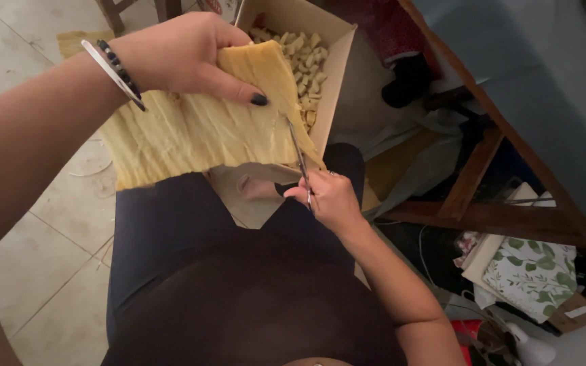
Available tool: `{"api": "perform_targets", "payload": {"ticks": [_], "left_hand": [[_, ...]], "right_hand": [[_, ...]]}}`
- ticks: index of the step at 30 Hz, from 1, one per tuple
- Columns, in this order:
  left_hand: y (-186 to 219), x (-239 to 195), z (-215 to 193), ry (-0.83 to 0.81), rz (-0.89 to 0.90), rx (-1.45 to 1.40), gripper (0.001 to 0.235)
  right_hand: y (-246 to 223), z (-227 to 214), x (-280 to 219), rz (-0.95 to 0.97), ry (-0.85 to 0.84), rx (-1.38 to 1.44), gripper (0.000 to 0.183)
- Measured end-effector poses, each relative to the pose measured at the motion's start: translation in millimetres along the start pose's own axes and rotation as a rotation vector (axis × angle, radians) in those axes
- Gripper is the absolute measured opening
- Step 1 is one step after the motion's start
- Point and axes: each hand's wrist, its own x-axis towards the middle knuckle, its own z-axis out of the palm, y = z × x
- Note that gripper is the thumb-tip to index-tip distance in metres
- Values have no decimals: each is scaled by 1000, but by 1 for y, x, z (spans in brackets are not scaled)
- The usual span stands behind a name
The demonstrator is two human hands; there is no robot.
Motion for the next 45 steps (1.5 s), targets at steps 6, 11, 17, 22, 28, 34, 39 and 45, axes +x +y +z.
{"api": "perform_targets", "payload": {"ticks": [6, 11, 17, 22, 28, 34, 39, 45], "left_hand": [[24, -2, 8, -136, -157, 61, 27], [14, 7, 23, -118, -39, 45, 31], [21, 3, 14, -125, -55, 44, 29], [19, 6, 12, -186, -53, 32, 36], [14, 20, 31, -309, -44, 130, 25], [1, 35, 43, -286, -17, -16, 29], [-4, 48, 38, -315, -9, -47, 32], [-53, 88, 55, -460, -57, 22, 32]], "right_hand": [[-7, -21, 20, 144, -221, -8, 66], [-11, -25, 28, 201, -235, 32, 82], [12, -1, 8, -41, 14, -23, 52], [1, -11, 14, -40, 34, 74, 50], [2, -22, 28, 191, -341, 137, 63], [14, 1, 25, 175, -212, 221, 64], [4, 12, 20, 190, -38, 441, 48], [11, -12, 46, 304, -331, 655, 52]]}}
